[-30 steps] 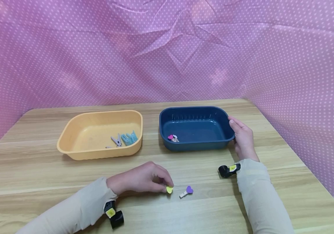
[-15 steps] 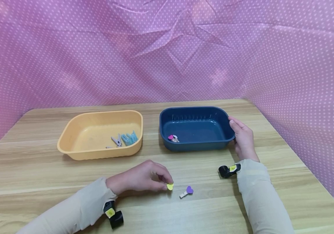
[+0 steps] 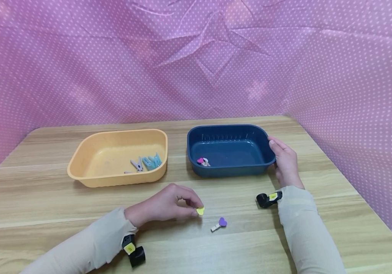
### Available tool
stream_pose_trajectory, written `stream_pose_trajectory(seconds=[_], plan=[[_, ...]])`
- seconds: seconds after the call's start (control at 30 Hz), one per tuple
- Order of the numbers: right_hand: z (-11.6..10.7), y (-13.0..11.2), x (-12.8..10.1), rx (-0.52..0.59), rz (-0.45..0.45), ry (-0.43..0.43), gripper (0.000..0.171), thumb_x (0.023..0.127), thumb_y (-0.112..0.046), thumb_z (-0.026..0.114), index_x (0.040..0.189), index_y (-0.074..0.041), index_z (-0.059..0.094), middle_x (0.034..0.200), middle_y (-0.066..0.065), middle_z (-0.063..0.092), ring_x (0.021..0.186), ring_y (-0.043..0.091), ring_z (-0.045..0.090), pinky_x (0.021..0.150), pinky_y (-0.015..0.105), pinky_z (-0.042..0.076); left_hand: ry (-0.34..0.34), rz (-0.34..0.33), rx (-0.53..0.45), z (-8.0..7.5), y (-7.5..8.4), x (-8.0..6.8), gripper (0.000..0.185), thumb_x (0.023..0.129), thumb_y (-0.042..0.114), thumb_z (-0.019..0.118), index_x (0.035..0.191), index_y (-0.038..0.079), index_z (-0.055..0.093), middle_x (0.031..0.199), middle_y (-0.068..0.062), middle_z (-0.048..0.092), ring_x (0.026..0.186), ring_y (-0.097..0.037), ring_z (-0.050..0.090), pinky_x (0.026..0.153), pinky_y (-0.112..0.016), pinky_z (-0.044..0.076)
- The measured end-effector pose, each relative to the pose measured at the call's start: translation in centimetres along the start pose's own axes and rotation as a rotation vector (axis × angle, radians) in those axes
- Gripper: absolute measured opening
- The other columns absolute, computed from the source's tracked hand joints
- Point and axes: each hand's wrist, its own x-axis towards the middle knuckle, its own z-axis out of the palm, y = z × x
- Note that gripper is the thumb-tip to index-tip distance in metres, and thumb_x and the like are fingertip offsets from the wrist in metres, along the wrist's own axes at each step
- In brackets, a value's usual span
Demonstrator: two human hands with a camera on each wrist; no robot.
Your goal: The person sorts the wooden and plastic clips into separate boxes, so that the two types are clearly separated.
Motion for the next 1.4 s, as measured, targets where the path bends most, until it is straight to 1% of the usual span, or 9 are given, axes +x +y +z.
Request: stream_pose_trajectory(seconds=[0.3,0.5,0.73,0.93,1.1,1.27,1.4], plan=[[-0.08,-0.15,-0.06,-0.021,0.013,0.011,0.024,0.084,-0.019,0.068,0.108,-0.015,0.070,0.097,-0.013,0.068,0.087,0.000,0.064,0.072,0.015,0.052,0.095,-0.050,-0.035,0.17,0.12,0.07,0.014,0.081,0.011,0.070,0.094,0.015,0.072,0.089,0.009,0.068,0.084,-0.004,0.056,0.079,-0.021,0.049],[-0.10,-0.03,0.00,-0.003,0.004,-0.004,0.021,0.084,-0.017,0.067,0.105,-0.014,0.071,0.096,-0.012,0.069,0.085,0.001,0.065,0.072,0.016,0.052,0.153,-0.094,-0.062,0.13,0.14,0.10,0.016,0.081,0.012,0.070,0.096,0.017,0.072,0.087,0.010,0.067,0.082,-0.006,0.056,0.079,-0.024,0.050],[-0.12,0.05,0.03,0.000,-0.003,-0.010,0.018,0.085,-0.016,0.067,0.102,-0.015,0.072,0.095,-0.011,0.070,0.085,0.002,0.065,0.071,0.017,0.053,0.202,-0.093,-0.090,0.18,0.19,0.13,0.017,0.081,0.010,0.070,0.097,0.015,0.072,0.084,0.007,0.067,0.079,-0.008,0.057,0.077,-0.027,0.051],[-0.18,0.01,-0.03,-0.003,0.002,-0.010,0.021,0.085,-0.016,0.067,0.105,-0.014,0.071,0.096,-0.012,0.069,0.087,0.001,0.065,0.072,0.016,0.052,0.236,-0.104,-0.105,0.17,0.34,0.22,0.017,0.081,0.011,0.070,0.098,0.015,0.072,0.086,0.006,0.067,0.081,-0.009,0.057,0.077,-0.028,0.051],[-0.17,-0.05,-0.09,-0.010,0.006,-0.006,0.024,0.084,-0.017,0.067,0.108,-0.014,0.070,0.097,-0.013,0.068,0.088,0.000,0.064,0.073,0.016,0.052,0.277,-0.097,-0.105,0.21,0.43,0.31,0.017,0.081,0.011,0.070,0.097,0.016,0.072,0.087,0.007,0.067,0.080,-0.009,0.057,0.076,-0.027,0.051],[-0.23,0.04,-0.05,-0.011,0.003,-0.010,0.023,0.084,-0.017,0.067,0.107,-0.014,0.070,0.097,-0.012,0.068,0.088,0.000,0.064,0.073,0.016,0.052,0.322,-0.122,-0.123,0.28,0.52,0.43,0.016,0.082,0.013,0.069,0.097,0.021,0.071,0.087,0.010,0.065,0.082,-0.010,0.057,0.076,-0.027,0.051],[-0.28,0.13,0.06,-0.004,-0.001,-0.011,0.021,0.084,-0.017,0.067,0.105,-0.014,0.071,0.096,-0.012,0.069,0.087,0.001,0.064,0.072,0.016,0.052,0.352,-0.117,-0.133,0.45,0.35,0.58,0.015,0.082,0.013,0.069,0.096,0.020,0.070,0.088,0.009,0.065,0.082,-0.011,0.057,0.077,-0.029,0.052]])
